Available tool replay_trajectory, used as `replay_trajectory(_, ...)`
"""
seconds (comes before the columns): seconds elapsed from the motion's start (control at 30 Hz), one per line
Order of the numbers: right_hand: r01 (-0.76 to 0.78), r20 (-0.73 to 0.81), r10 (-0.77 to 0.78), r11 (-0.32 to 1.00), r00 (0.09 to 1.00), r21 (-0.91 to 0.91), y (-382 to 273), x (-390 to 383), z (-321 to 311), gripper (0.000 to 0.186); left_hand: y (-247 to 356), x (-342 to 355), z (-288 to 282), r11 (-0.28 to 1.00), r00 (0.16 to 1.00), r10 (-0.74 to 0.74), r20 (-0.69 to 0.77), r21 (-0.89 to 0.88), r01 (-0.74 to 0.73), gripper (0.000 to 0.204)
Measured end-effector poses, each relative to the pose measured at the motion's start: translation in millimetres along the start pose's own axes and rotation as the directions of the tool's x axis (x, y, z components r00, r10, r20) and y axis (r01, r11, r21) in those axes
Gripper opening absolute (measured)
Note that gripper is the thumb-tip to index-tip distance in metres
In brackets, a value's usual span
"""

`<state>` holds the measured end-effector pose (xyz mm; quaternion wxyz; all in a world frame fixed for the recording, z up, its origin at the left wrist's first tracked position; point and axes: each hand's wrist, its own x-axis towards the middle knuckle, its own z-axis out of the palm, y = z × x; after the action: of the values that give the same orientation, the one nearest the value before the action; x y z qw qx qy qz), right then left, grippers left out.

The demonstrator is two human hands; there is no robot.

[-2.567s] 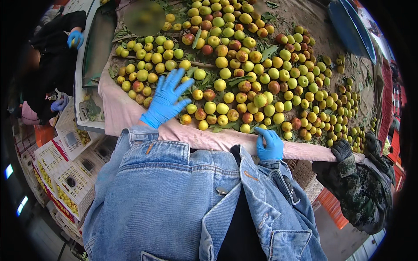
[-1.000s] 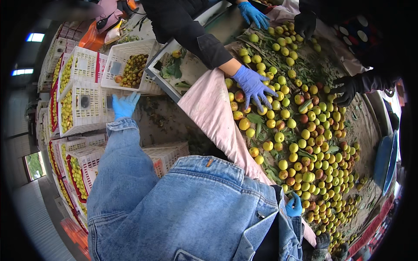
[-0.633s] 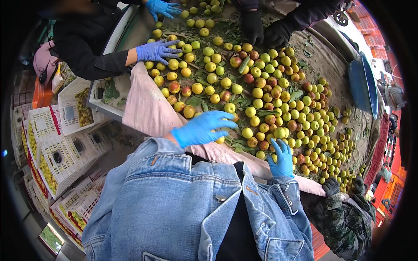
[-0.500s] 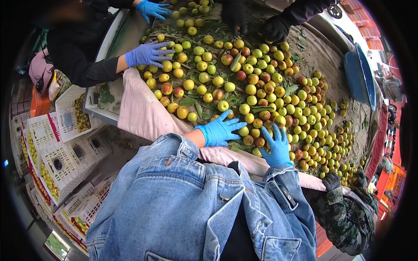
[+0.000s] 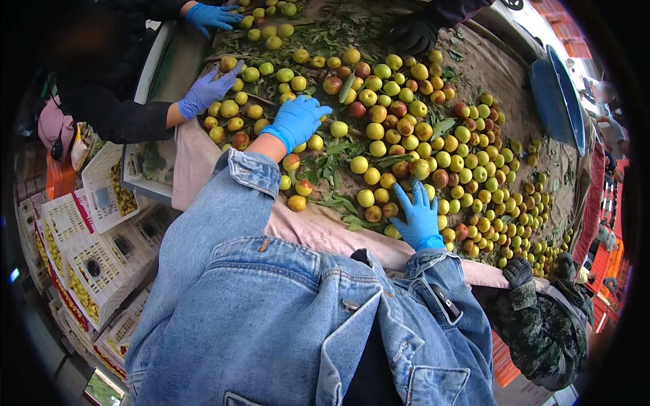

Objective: The person sorts green plums on a large table, removing leaves and stems by hand. They move the plums around and place them into nearby crates while other workers assist.

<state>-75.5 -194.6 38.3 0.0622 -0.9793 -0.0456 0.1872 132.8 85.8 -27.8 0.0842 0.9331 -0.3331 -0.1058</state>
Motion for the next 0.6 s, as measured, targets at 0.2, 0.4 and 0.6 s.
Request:
replay_trajectory(0.2, -0.018, 0.027, 0.018, 1.0, 0.999, -0.015, 3, -5, 1, 0.075, 19, -35, -3, 0.863, 0.983, -0.156, -0.1, -0.498, 0.086, 0.037)
replay_trajectory(0.4, -0.012, 0.019, 0.012, 1.0, 1.0, -0.02, 4, -5, 4, 0.077, -34, -206, -49, -0.316, 0.823, -0.468, 0.321, -0.931, 0.184, 0.03)
replay_trajectory(0.6, 0.012, -0.028, -0.013, 1.0, 1.0, -0.019, 8, -10, 7, 0.079, -179, -424, -59, -0.176, 0.005, -0.978, 0.211, -0.803, -0.569, 0.079)
